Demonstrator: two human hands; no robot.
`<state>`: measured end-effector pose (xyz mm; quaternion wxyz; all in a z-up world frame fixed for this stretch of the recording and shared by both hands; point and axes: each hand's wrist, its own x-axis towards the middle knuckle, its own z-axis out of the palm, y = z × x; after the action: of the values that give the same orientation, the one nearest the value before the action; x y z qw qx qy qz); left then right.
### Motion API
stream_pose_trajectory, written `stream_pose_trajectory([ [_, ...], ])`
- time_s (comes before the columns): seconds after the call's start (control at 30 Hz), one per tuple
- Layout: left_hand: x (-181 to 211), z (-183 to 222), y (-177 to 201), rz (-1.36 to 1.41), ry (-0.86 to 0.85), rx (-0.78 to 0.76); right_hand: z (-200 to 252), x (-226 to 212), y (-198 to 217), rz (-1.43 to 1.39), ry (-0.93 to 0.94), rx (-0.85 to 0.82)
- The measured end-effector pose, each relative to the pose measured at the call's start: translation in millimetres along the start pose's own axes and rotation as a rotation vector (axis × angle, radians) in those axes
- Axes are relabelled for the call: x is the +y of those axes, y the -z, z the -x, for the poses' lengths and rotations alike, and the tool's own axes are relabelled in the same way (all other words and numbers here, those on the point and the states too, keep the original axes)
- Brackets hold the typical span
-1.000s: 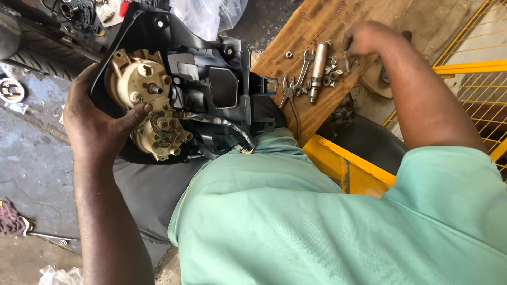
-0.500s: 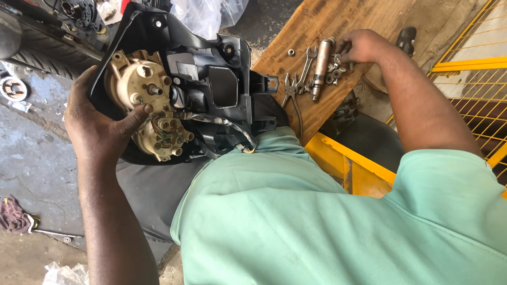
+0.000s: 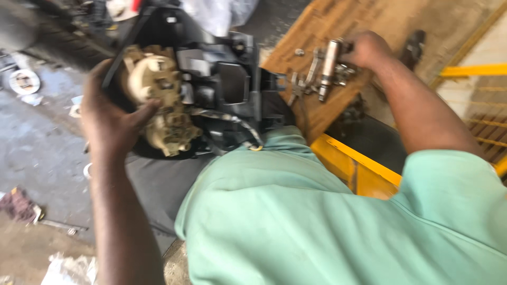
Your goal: The recorder is assembling a motorcycle speedometer into its plastic housing, connecting wires, and using tools to secure parts.
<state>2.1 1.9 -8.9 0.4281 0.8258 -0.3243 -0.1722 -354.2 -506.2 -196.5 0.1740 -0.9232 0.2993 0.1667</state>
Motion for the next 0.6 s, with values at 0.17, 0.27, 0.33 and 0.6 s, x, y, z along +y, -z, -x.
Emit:
stream_pose_trajectory([
  [0.17,17,-2,4,-0.075,0.004,0.053,-8,28,-21,-0.107,0.13,0.054],
  [0.27,19,-3,7,-0.135,-0.002,0.081,-13,38,-22,-0.173,0.06,-0.001],
  [0.33,19,-3,8,-0.166,0.024,0.086,-16,40,-22,-0.197,-0.003,-0.045],
  [0.6,7,0,6,-0.198,-0.012,0.098,-10,31,0,-0.25,-0.226,-0.065],
])
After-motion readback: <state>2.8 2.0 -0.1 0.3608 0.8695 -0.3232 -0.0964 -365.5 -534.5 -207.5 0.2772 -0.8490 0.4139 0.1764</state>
